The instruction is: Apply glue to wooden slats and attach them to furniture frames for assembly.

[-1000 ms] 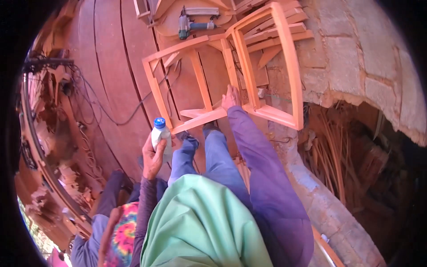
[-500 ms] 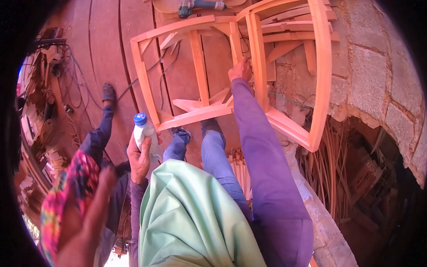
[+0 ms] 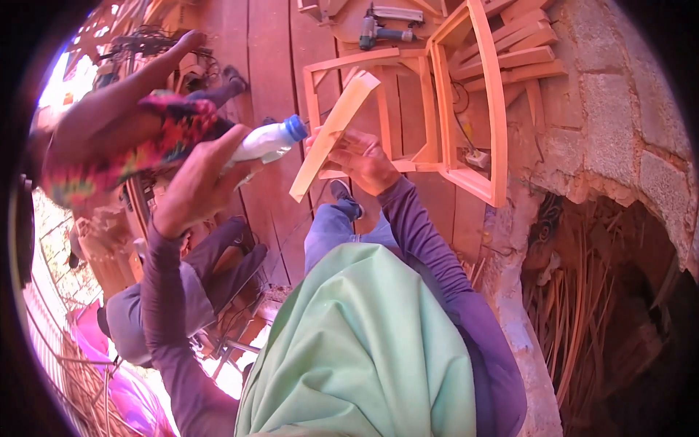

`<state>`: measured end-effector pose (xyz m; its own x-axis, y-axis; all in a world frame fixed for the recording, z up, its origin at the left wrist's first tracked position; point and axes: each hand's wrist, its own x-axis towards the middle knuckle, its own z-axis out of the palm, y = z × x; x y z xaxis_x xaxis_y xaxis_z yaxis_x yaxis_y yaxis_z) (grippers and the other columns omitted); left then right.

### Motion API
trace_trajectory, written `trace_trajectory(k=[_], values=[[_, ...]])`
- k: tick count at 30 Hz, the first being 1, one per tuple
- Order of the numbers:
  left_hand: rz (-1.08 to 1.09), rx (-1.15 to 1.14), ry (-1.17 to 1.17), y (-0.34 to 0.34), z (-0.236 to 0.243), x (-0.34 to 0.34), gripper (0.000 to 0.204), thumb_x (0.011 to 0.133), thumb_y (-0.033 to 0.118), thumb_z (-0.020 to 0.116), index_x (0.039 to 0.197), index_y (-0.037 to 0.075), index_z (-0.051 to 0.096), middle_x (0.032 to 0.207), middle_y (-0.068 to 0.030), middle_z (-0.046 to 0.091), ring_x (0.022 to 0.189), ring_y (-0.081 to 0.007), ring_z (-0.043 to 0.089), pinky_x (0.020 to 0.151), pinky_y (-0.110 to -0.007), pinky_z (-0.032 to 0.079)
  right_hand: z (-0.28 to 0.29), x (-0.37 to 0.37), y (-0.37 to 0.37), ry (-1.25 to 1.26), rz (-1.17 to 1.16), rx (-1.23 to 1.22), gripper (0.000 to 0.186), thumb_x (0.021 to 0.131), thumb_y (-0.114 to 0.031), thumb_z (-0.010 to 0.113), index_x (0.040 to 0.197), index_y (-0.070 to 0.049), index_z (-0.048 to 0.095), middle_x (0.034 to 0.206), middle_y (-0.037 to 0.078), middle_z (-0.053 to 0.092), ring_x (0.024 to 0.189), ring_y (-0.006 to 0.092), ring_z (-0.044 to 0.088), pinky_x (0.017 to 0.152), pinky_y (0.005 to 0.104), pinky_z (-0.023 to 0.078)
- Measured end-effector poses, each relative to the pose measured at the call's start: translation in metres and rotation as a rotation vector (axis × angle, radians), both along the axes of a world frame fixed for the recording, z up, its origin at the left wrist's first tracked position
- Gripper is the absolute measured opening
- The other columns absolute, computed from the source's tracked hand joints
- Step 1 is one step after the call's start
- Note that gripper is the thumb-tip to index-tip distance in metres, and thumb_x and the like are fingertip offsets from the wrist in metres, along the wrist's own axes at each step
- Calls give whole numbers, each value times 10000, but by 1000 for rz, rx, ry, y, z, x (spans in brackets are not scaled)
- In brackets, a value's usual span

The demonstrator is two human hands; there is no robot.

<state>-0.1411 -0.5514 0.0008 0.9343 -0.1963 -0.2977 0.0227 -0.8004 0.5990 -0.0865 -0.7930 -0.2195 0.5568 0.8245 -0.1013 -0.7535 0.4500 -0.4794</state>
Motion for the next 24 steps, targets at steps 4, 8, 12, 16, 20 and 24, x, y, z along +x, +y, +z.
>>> trace_trajectory(k=[4, 8, 12, 16, 20, 24], values=[[-86, 104, -33, -6, 57, 15, 262, 986, 159, 693, 1169, 1, 590, 854, -252, 672, 799, -467, 665, 680, -519, 499, 24, -12, 10, -120, 9, -31, 424, 1025, -21, 659, 1442, -1, 584, 1338, 126, 684, 1239, 255, 673, 1051, 424, 595], [-94, 103, 24, -5, 80, 26, 274, 998, 204, 694, 1161, -9, 640, 863, -248, 685, 774, -443, 682, 677, -478, 516, 35, -19, 14, -167, 45, -137, 406, 1010, 16, 658, 1411, 30, 600, 1356, 151, 671, 1230, 303, 678, 1043, 454, 604], [-40, 90, 31, 1, 87, 22, 307, 1018, 239, 690, 1199, -7, 667, 859, -231, 704, 760, -382, 714, 695, -451, 538, 45, -19, 21, -228, 36, -135, 418, 1000, 19, 672, 1412, 28, 601, 1345, 148, 681, 1230, 298, 683, 1046, 437, 601], [-39, 143, -37, 2, 83, 21, 365, 1022, 249, 688, 1273, -14, 655, 871, -217, 717, 735, -341, 717, 713, -423, 559, 48, -20, 25, -243, 3, -115, 465, 991, 24, 685, 1443, 24, 573, 1337, 146, 691, 1237, 300, 685, 1048, 433, 599], [17, 76, 42, -9, 94, 19, 380, 1018, 244, 688, 1289, -21, 660, 899, -210, 729, 746, -292, 723, 720, -401, 566, 50, -17, 26, -270, 3, -104, 479, 984, 23, 696, 1444, 5, 563, 1318, 142, 695, 1223, 296, 691, 1018, 445, 615], [-11, 113, 11, -5, 95, 14, 388, 1026, 256, 687, 1300, -17, 666, 919, -193, 746, 764, -281, 735, 743, -392, 574, 61, -19, 26, -241, -21, -110, 365, 985, -2, 704, 1337, -10, 607, 1199, 104, 713, 1128, 261, 718, 938, 443, 650]])
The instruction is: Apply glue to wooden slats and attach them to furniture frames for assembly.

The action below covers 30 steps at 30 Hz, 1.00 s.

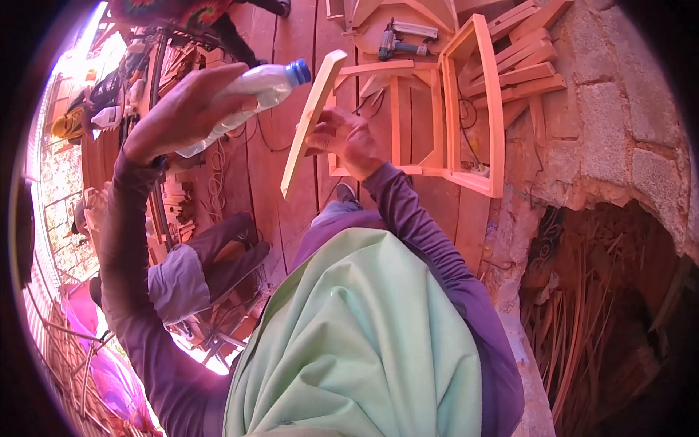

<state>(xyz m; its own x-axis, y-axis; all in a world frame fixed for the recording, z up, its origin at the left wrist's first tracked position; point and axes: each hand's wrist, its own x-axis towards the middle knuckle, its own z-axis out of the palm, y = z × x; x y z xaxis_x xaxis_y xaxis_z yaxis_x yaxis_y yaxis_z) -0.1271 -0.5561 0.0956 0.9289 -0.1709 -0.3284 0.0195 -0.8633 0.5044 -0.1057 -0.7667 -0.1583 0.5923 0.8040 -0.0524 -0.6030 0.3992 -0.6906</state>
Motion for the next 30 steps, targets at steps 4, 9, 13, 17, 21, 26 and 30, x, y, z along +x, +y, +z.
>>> trace_trajectory(k=[4, 9, 13, 17, 21, 26, 30], values=[[-9, 2, -131, 30, -16, -11, 430, 1036, 287, 698, 1355, 1, 659, 1036, -161, 755, 899, -196, 734, 835, -351, 571, 15, 2, -4, 70, -17, -85, 294, 997, -64, 710, 1275, -22, 624, 1124, 78, 710, 1065, 232, 726, 887, 450, 665], [42, -94, -88, 38, -21, -15, 427, 1054, 280, 677, 1387, 16, 632, 999, -43, 695, 829, -98, 670, 712, -284, 573, 15, 6, -8, 120, -46, -166, 298, 1004, -147, 722, 1248, -9, 620, 1102, 89, 709, 1024, 235, 740, 848, 470, 673], [59, -193, -88, 40, -29, -24, 438, 1056, 265, 679, 1410, 16, 613, 988, -57, 695, 812, -109, 681, 706, -286, 581, 13, 5, -7, 104, -52, -181, 302, 1004, -140, 717, 1251, 3, 617, 1107, 103, 710, 1011, 253, 746, 849, 483, 672], [240, -251, 129, 30, -15, -22, 454, 1062, 262, 670, 1434, 13, 597, 1007, -57, 704, 794, -116, 688, 724, -283, 590, 18, 12, -9, 132, -48, -169, 300, 1008, -118, 698, 1274, 1, 625, 1143, 109, 707, 1044, 265, 740, 868, 478, 667], [68, -163, -66, 34, -21, -25, 427, 1061, 239, 663, 1418, 10, 610, 1011, -43, 706, 855, -122, 696, 741, -298, 589, 14, 12, -8, 69, -27, -115, 338, 995, -54, 690, 1324, -8, 626, 1199, 109, 717, 1122, 271, 725, 955, 460, 642], [57, -93, 12, 19, -4, -24, 412, 1014, 270, 708, 1310, -14, 667, 955, -167, 751, 824, -223, 726, 786, -381, 572, 20, 5, -5, -92, 39, 36, 416, 974, 17, 700, 1384, -5, 629, 1309, 137, 710, 1203, 257, 692, 1012, 414, 610], [61, -68, 64, 3, 8, -13, 386, 1011, 249, 705, 1286, -19, 673, 980, -201, 751, 839, -277, 735, 795, -404, 571, 11, 3, -5, -343, -26, -51, 384, 989, 16, 691, 1369, 0, 643, 1295, 115, 719, 1219, 228, 679, 1051, 373, 578]])
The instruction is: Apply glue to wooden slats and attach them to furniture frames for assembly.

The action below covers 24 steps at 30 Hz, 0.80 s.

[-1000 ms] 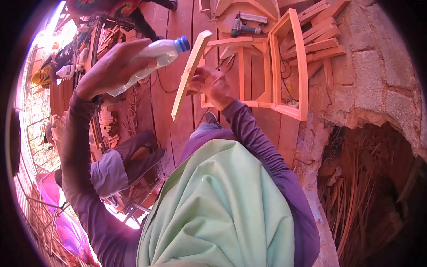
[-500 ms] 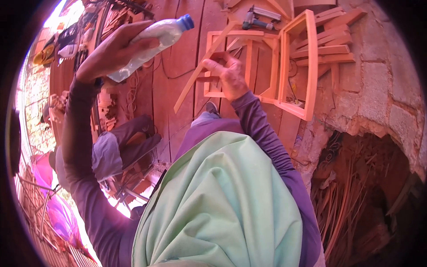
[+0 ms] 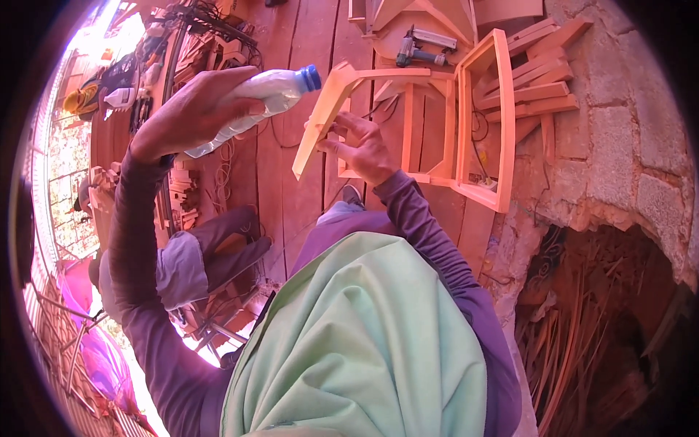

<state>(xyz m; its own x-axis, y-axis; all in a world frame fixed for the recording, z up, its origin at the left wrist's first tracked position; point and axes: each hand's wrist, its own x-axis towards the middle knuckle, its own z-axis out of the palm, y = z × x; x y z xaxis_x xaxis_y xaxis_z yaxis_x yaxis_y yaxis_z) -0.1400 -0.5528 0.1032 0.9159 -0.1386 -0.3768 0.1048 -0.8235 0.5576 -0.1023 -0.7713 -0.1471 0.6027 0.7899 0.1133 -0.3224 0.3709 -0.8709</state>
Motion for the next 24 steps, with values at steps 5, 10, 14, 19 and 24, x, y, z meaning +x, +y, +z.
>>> trace_trajectory(k=[5, 10, 14, 19, 24], values=[[-69, 53, -97, 5, 2, 1, 390, 1009, 236, 702, 1294, -27, 667, 1014, -199, 749, 865, -260, 730, 819, -397, 570, 8, -2, 2, -27, -57, -18, 375, 932, 23, 747, 1298, -28, 681, 1164, 26, 693, 1111, 143, 659, 1030, 302, 530], [-58, -10, 26, 8, 4, 6, 420, 1014, 210, 698, 1349, -35, 637, 993, -133, 746, 873, -154, 690, 817, -346, 567, 6, 0, 1, -24, -98, 55, 332, 935, 25, 751, 1258, -7, 684, 1181, 48, 671, 1126, 153, 667, 1007, 310, 546], [-28, -73, 35, 9, -4, -4, 401, 1020, 206, 710, 1321, -42, 615, 958, -83, 698, 873, -111, 636, 789, -327, 545, 12, 0, -5, -40, -113, 10, 367, 935, 43, 747, 1290, -4, 664, 1223, 53, 661, 1165, 173, 659, 1015, 322, 554], [111, -192, -20, 9, -19, -15, 386, 1008, 207, 739, 1274, -44, 616, 954, -48, 665, 881, -93, 599, 780, -301, 523, 8, 4, -2, -14, -115, 60, 414, 930, 57, 750, 1323, -20, 646, 1254, 54, 643, 1168, 190, 654, 1032, 324, 563], [118, -172, -65, 12, -17, -18, 349, 1008, 208, 733, 1230, -39, 627, 920, -48, 665, 846, -99, 602, 740, -306, 519, 16, 4, -2, -21, -63, -20, 428, 928, 91, 719, 1330, -37, 644, 1232, 40, 611, 1140, 178, 641, 1029, 324, 584]])
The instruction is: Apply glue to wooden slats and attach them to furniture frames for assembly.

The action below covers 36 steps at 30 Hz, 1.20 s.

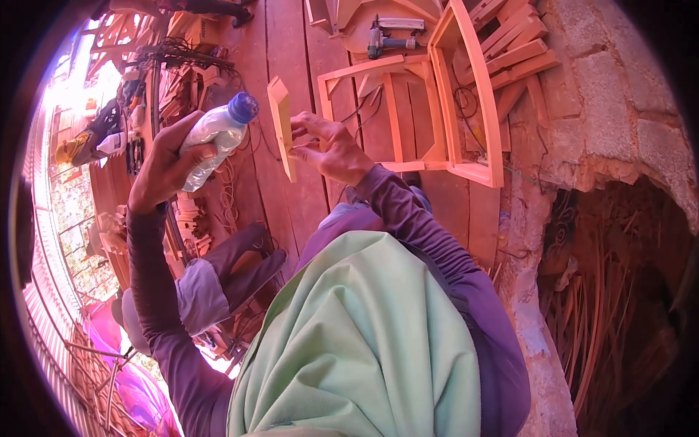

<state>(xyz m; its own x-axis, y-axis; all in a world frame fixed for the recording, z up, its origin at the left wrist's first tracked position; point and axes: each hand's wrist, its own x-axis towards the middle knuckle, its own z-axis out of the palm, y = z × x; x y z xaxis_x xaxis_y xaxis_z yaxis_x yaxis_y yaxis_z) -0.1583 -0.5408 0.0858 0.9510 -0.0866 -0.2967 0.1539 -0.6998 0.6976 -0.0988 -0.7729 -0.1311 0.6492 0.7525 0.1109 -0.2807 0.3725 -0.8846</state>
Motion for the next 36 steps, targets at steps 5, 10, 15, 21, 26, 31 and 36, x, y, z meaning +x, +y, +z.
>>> trace_trajectory(k=[5, 10, 15, 21, 26, 31, 36], values=[[-105, 56, 9, 2, 7, 7, 307, 1007, 206, 711, 1184, -37, 646, 854, -75, 662, 762, -112, 612, 682, -324, 517, 1, 1, 4, -45, 27, 6, 416, 942, 91, 699, 1338, -20, 638, 1251, 47, 618, 1192, 181, 637, 1025, 327, 581], [-88, 58, -5, 7, 5, 3, 306, 990, 168, 731, 1197, -41, 647, 864, -81, 666, 779, -109, 625, 700, -319, 526, 1, 1, 2, -79, 65, 10, 350, 960, 78, 688, 1302, 16, 645, 1286, 66, 621, 1231, 194, 640, 1060, 352, 563], [77, -141, -68, -3, -18, -16, 382, 975, 112, 761, 1292, -42, 612, 1028, -51, 691, 924, -115, 651, 789, -297, 540, 6, 4, -6, 208, 37, 210, 509, 1013, -187, 651, 1437, 3, 442, 1281, 180, 609, 1214, 319, 660, 1143, 512, 515], [303, -520, -158, -42, -83, -52, 377, 954, 29, 754, 1295, -42, 610, 1091, -57, 694, 998, -111, 649, 873, -280, 534, 72, 14, -34, 337, 77, 353, 406, 996, -33, 640, 1372, 43, 508, 1075, 123, 575, 811, 159, 617, 647, 290, 520], [298, -449, -188, -52, -118, -67, 350, 936, -5, 745, 1267, -34, 635, 1025, -65, 705, 988, -105, 639, 868, -276, 526, 88, 12, -28, 147, 78, 171, 284, 962, 8, 715, 1232, 71, 652, 1104, 114, 617, 707, 120, 612, 618, 260, 517], [274, -446, -164, -50, -132, -83, 328, 966, -2, 726, 1283, -30, 649, 1130, -39, 707, 1060, -108, 642, 926, -282, 520, 88, 11, -25, 12, 144, -72, 264, 917, 48, 760, 1169, 58, 684, 1016, 89, 648, 722, 114, 621, 632, 254, 518], [273, -392, -206, -51, -130, -95, 327, 950, -25, 717, 1273, -23, 667, 1095, -68, 728, 1043, -122, 655, 930, -290, 522, 85, 14, -20, 7, 270, -121, 160, 922, 39, 758, 1073, 52, 709, 1002, 78, 655, 716, 108, 623, 629, 244, 512]])
